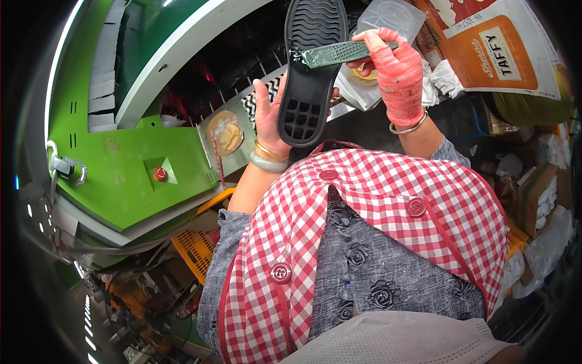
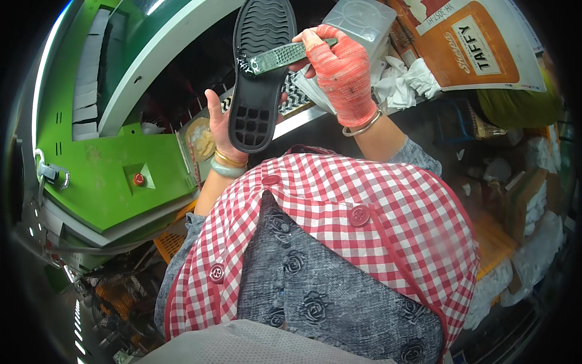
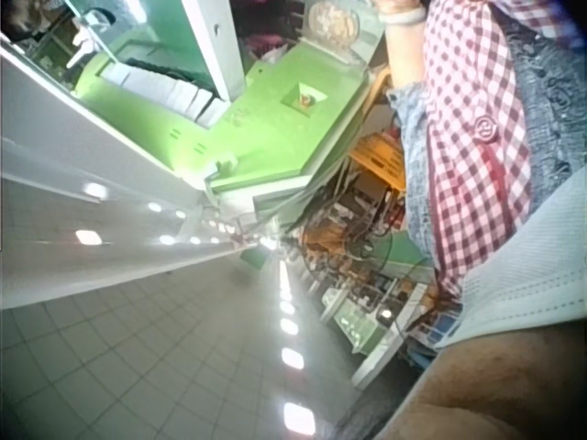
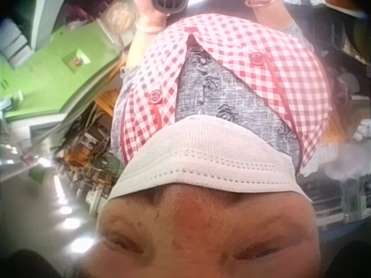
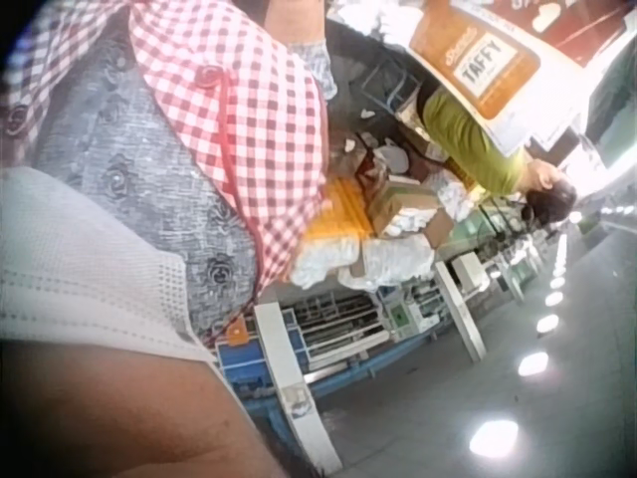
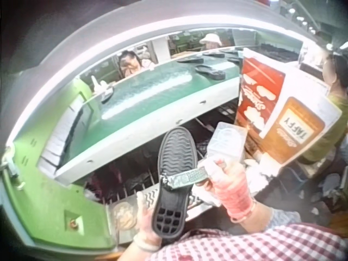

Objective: The person stirs adhesive in a container using a stick, then repeatedly picks up shoe soles from a conveyor belt and spreads adhesive onto them using an applicator tool.

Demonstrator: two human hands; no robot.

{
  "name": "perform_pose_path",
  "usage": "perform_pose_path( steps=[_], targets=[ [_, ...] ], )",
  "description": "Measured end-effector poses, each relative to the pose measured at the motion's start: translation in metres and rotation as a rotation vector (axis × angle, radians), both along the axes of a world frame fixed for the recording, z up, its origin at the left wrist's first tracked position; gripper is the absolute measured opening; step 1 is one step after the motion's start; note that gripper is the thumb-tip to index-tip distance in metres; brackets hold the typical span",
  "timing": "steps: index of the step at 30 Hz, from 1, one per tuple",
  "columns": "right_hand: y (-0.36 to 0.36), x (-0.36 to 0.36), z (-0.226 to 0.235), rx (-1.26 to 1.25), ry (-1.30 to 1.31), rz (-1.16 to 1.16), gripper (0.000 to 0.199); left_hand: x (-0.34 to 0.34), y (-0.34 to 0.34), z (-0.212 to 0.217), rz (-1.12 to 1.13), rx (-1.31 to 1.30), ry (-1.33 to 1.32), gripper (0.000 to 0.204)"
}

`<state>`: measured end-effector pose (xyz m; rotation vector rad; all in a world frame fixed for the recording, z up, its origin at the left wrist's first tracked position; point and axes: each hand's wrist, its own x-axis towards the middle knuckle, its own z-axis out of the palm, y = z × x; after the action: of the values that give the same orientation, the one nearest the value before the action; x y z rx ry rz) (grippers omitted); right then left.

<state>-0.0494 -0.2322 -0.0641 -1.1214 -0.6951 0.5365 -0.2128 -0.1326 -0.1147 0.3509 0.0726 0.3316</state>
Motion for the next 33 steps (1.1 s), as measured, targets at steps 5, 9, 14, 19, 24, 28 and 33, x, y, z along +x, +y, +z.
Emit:
perform_pose_path(
  steps=[5, 9, 14, 19, 24, 28, 33],
  targets=[
    [-0.002, -0.007, -0.001, -0.029, 0.009, 0.013, 0.019, 0.007, 0.004, 0.003, 0.027, 0.023, 0.004, 0.076],
    [-0.001, -0.012, -0.002, -0.048, 0.024, 0.038, 0.019, 0.014, 0.006, 0.006, 0.169, 0.009, 0.167, 0.085],
    [-0.002, -0.020, -0.003, -0.070, 0.050, 0.029, 0.019, 0.016, 0.010, 0.001, 0.223, -0.012, 0.153, 0.078],
    [-0.006, -0.023, -0.005, -0.102, 0.046, 0.070, 0.019, 0.019, 0.008, 0.007, 0.277, 0.019, 0.213, 0.071],
    [-0.013, -0.029, -0.002, -0.122, 0.038, 0.083, 0.019, 0.020, 0.007, 0.008, 0.247, 0.017, 0.161, 0.073],
    [-0.016, -0.032, 0.003, -0.159, 0.046, 0.108, 0.019, 0.017, 0.012, 0.001, 0.096, -0.129, -0.096, 0.075],
    [-0.020, -0.029, 0.003, -0.203, 0.035, 0.171, 0.020, 0.017, 0.013, 0.000, 0.115, -0.112, -0.031, 0.077]
  ],
)
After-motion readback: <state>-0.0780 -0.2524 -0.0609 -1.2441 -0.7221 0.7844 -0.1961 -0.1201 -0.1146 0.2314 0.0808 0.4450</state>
